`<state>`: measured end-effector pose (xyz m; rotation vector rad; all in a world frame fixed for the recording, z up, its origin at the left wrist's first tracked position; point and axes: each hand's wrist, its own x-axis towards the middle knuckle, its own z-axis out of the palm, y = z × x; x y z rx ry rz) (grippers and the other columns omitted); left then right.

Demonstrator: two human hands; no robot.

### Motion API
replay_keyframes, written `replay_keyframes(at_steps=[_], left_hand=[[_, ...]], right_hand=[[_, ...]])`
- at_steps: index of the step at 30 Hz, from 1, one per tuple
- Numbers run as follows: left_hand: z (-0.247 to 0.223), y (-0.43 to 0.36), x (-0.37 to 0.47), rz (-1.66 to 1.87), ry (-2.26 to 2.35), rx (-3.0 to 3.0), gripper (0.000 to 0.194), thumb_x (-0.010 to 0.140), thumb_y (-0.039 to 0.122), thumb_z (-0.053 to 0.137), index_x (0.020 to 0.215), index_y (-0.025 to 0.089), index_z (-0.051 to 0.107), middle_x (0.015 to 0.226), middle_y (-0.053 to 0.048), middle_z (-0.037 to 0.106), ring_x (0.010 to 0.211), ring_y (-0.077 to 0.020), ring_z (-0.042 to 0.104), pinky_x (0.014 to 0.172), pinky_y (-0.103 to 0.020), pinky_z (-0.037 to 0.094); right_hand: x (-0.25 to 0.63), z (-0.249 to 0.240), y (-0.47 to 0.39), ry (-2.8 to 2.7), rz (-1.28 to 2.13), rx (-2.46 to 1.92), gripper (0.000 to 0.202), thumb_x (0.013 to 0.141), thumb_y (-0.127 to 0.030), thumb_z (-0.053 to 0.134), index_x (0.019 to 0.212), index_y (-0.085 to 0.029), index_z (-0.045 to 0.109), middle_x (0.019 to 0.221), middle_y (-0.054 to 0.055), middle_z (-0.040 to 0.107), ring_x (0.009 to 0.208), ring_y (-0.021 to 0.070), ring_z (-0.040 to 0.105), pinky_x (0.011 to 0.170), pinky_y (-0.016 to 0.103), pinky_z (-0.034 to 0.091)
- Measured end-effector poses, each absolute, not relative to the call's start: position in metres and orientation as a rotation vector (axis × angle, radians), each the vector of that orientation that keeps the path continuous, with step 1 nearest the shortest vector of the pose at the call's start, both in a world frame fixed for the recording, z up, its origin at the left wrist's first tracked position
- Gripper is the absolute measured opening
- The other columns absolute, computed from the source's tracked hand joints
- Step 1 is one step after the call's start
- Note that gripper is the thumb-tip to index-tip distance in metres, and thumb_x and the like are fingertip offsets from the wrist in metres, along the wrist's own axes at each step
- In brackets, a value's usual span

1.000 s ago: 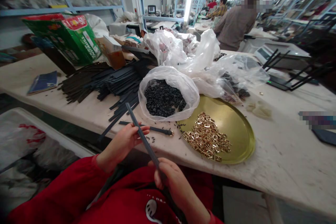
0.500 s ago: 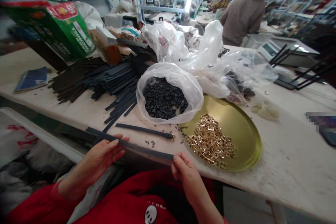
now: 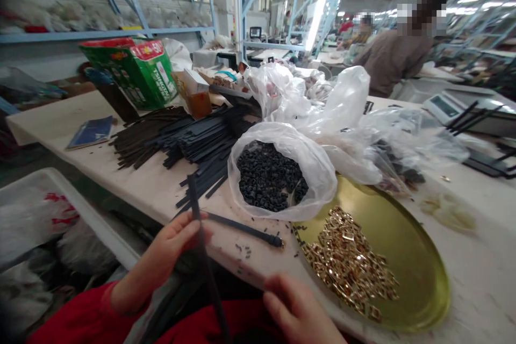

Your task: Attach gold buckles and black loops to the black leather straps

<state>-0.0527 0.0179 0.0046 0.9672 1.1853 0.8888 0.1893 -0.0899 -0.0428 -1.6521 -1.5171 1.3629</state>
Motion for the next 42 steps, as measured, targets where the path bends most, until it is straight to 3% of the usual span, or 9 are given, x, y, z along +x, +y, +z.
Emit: replay_keyframes(at_steps=[4, 10, 14, 18, 26, 33, 35, 39, 42], left_hand=[[0.027, 0.039, -0.061, 0.896, 1.216, 1.288, 0.024, 0.072, 0.033, 0.057, 0.09, 0.018, 0.055, 0.049, 0.007, 0.05, 0.04, -0.0085, 0.043, 0.04, -0.018, 0.033], [0.01, 0.034, -0.04, 0.489, 1.099, 1.251, 0.023, 0.07, 0.034, 0.052, 0.086, 0.018, 0.052, 0.06, 0.005, 0.053, 0.036, -0.006, 0.039, 0.034, -0.017, 0.027], [-0.003, 0.033, -0.025, 0.368, 1.067, 1.159, 0.028, 0.076, 0.042, 0.049, 0.09, 0.018, 0.051, 0.05, 0.008, 0.046, 0.03, -0.0038, 0.028, 0.032, -0.016, 0.017], [-0.011, 0.038, -0.018, 0.331, 1.036, 1.164, 0.032, 0.077, 0.047, 0.046, 0.089, 0.018, 0.049, 0.047, 0.009, 0.045, 0.03, -0.0043, 0.03, 0.031, -0.016, 0.018], [-0.009, 0.033, 0.003, 0.356, 1.012, 1.098, 0.024, 0.073, 0.029, 0.044, 0.093, 0.015, 0.05, 0.065, 0.003, 0.057, 0.038, -0.0045, 0.039, 0.035, -0.015, 0.028], [0.006, 0.011, 0.003, 0.361, 0.998, 1.087, 0.029, 0.077, 0.035, 0.042, 0.097, 0.014, 0.049, 0.059, 0.004, 0.054, 0.034, -0.0037, 0.034, 0.033, -0.014, 0.023], [0.009, 0.006, 0.003, 0.355, 0.972, 1.108, 0.03, 0.078, 0.037, 0.042, 0.097, 0.014, 0.049, 0.058, 0.005, 0.053, 0.034, -0.0035, 0.033, 0.032, -0.015, 0.021], [0.008, -0.002, 0.006, 0.313, 0.925, 1.214, 0.03, 0.08, 0.039, 0.041, 0.095, 0.014, 0.049, 0.054, 0.006, 0.05, 0.033, -0.0036, 0.033, 0.033, -0.015, 0.02], [0.002, -0.007, 0.009, 0.274, 0.923, 1.368, 0.03, 0.082, 0.039, 0.038, 0.093, 0.015, 0.05, 0.051, 0.007, 0.048, 0.033, -0.0046, 0.033, 0.033, -0.015, 0.021]], right_hand=[[0.227, -0.011, -0.026, -1.458, 0.716, -1.712, 0.023, 0.083, -0.037, 0.048, 0.093, -0.019, 0.058, 0.082, 0.006, 0.064, 0.077, 0.0197, 0.059, 0.07, 0.03, 0.046], [0.256, -0.028, 0.056, -1.794, 0.164, -2.004, 0.023, 0.084, -0.012, 0.04, 0.1, -0.012, 0.056, 0.1, 0.011, 0.062, 0.093, 0.0192, 0.057, 0.082, 0.03, 0.043], [0.248, -0.044, 0.085, -1.995, 0.213, -2.082, 0.017, 0.079, -0.012, 0.049, 0.088, -0.016, 0.063, 0.091, 0.008, 0.063, 0.082, 0.0183, 0.059, 0.072, 0.027, 0.042], [0.24, -0.048, 0.098, -2.117, 0.244, -2.15, 0.013, 0.08, -0.017, 0.052, 0.084, -0.018, 0.064, 0.087, 0.007, 0.062, 0.075, 0.0179, 0.06, 0.063, 0.026, 0.039], [0.241, -0.044, 0.103, -2.065, 0.337, -2.133, 0.007, 0.074, -0.013, 0.056, 0.075, -0.017, 0.062, 0.076, 0.006, 0.062, 0.072, 0.0185, 0.058, 0.062, 0.027, 0.036], [0.239, -0.036, 0.074, -1.759, 0.483, -1.882, 0.007, 0.073, -0.012, 0.052, 0.07, -0.017, 0.056, 0.073, 0.003, 0.057, 0.073, 0.0167, 0.054, 0.067, 0.028, 0.038], [0.232, -0.03, 0.053, -1.648, 0.577, -1.791, 0.006, 0.077, -0.021, 0.052, 0.077, -0.016, 0.056, 0.07, 0.002, 0.056, 0.068, 0.0155, 0.054, 0.063, 0.027, 0.04], [0.214, -0.026, 0.0, -1.35, 0.968, -1.538, 0.029, 0.08, -0.037, 0.053, 0.099, -0.016, 0.056, 0.073, 0.0, 0.06, 0.06, 0.012, 0.056, 0.059, 0.026, 0.045], [0.205, -0.028, -0.033, -0.728, 1.445, -1.172, 0.03, 0.065, -0.036, 0.072, 0.087, -0.018, 0.062, 0.071, -0.002, 0.061, 0.059, 0.0087, 0.056, 0.063, 0.024, 0.047]])
